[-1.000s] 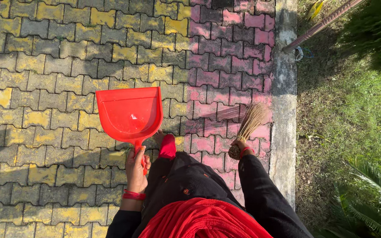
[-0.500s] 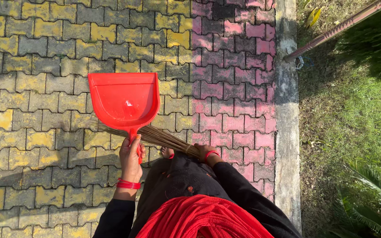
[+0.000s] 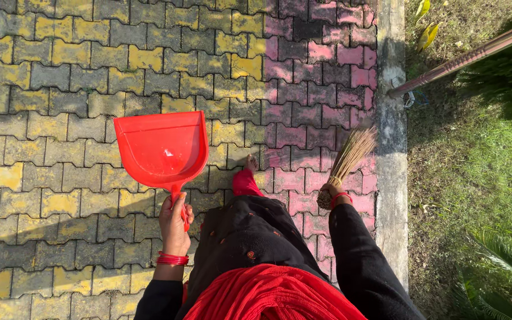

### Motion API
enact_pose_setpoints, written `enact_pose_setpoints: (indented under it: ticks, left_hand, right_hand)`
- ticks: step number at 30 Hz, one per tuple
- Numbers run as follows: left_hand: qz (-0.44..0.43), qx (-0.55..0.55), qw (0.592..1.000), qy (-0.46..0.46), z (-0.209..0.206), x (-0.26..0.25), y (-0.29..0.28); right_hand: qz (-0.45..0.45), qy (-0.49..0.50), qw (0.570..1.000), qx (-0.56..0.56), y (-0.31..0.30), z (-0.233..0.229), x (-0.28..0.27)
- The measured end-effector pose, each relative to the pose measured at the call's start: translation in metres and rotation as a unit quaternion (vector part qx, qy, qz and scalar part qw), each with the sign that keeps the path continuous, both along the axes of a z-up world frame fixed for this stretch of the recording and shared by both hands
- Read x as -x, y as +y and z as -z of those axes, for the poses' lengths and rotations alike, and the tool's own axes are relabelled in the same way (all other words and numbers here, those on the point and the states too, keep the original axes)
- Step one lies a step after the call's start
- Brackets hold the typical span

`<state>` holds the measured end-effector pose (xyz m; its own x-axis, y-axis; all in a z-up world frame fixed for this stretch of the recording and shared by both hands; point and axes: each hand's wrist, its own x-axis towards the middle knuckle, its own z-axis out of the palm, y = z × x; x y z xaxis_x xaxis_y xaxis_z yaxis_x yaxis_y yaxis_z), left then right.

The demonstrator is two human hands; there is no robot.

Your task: The person sweeps a tiled outdoor walkway using a broom and a red dustpan.

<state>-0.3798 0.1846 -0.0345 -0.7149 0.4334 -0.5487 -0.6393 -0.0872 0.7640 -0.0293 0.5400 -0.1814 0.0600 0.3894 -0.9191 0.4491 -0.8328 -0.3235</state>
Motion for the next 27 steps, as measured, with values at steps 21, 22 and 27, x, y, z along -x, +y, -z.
enact_pose_setpoints:
  ticks: [21, 22, 27]
  left_hand:
    - [0.015, -0.020, 1.000, -0.001, -0.016, 0.103, 0.251]
    - [0.011, -0.014, 1.000, -0.003, -0.013, 0.106, 0.254]
    - [-0.024, 0.009, 1.000, 0.008, -0.001, 0.132, 0.258]
  right_hand:
    - [-0.714, -0.077, 0.670, -0.189, 0.115, -0.001, 0.220]
    - [-0.702, -0.083, 0.677, -0.204, 0.130, -0.004, 0.210]
    - [-0.383, -0.124, 0.911, -0.088, 0.175, -0.018, 0.162]
